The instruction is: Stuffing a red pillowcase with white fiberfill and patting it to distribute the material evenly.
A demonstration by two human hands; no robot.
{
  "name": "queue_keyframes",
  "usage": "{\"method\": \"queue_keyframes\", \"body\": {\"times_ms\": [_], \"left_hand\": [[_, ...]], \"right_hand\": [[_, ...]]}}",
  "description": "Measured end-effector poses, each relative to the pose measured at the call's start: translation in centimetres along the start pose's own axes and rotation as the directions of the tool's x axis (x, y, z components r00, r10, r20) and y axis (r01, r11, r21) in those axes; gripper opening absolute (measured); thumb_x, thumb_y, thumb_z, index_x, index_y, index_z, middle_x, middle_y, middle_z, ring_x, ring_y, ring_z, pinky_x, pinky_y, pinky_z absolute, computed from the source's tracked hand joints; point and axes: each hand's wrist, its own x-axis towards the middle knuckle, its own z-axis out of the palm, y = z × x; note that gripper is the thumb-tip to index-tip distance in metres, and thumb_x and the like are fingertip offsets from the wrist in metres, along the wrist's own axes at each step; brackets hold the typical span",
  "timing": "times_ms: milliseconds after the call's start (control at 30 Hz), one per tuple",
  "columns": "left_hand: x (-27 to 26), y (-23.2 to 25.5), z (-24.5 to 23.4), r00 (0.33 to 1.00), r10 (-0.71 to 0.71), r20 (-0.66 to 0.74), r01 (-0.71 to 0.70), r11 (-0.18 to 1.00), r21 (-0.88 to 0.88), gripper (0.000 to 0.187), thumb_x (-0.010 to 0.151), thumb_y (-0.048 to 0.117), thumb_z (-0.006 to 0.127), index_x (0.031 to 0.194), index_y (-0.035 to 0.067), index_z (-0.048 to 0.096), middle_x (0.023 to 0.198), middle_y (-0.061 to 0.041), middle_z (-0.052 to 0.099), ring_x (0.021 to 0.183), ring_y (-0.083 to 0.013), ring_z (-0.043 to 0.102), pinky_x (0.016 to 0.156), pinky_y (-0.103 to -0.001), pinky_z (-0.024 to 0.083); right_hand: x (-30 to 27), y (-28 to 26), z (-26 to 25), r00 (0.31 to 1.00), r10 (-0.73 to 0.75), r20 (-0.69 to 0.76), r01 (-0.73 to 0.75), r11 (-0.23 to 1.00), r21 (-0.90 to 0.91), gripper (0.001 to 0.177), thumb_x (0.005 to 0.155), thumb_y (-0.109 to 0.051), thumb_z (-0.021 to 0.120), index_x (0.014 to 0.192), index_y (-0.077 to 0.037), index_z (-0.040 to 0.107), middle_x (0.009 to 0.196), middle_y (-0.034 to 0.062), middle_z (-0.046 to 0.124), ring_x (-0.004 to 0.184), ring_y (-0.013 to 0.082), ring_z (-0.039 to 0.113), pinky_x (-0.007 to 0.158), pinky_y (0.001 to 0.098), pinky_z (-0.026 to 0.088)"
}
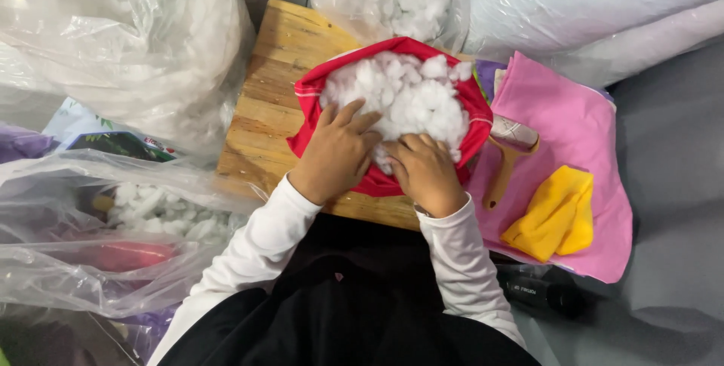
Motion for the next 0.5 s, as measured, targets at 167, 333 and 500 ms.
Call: {"method": "queue_keyframes", "body": {"times_ms": [167,333,500], "left_hand": [[-1.2,-1.1,-3.2,0.974,-0.008,-0.226,-0.068,0.942,-0.329,0.023,0.086,0.014,0.068,0.108,0.013,0.076,0.132,-0.010,0.065,0.130,-0.0390,0.056,0.103,-0.054,0.045],[-2.2,-3.5,-3.6,0.721,-0.363,-0.590,0.109,0.900,-0.421,0.034,0.089,0.004,0.076,0.123,0.005,0.068,0.126,-0.016,0.061,0.120,-0.0414,0.058,0.101,-0.053,0.048],[-2.6,-6.1,1.2,0.700,-0.657,0.281,0.325,-0.057,-0.944,0.048,0.108,0.043,0.047,0.144,0.012,0.053,0.128,-0.012,0.054,0.108,-0.0280,0.060,0.084,-0.042,0.057]], "right_hand": [[-1.4,-0.1,-6.0,0.938,0.000,-0.346,0.106,0.952,0.287,0.024,0.101,-0.020,0.062,0.118,-0.007,0.072,0.112,0.0151,0.070,0.106,0.0362,0.067,0.087,0.0453,0.053],[-3.9,5.9,-5.4,0.660,0.454,-0.598,-0.159,0.863,0.479,0.019,0.110,-0.008,0.058,0.123,0.001,0.069,0.111,0.0155,0.067,0.093,0.0265,0.068,0.072,0.0306,0.057],[-1.3,6.4,-3.6,0.700,0.685,-0.203,-0.253,0.504,0.826,0.054,0.116,-0.033,0.031,0.153,0.007,0.036,0.156,0.0414,0.032,0.150,0.0525,0.022,0.126,0.0597,0.012]]}}
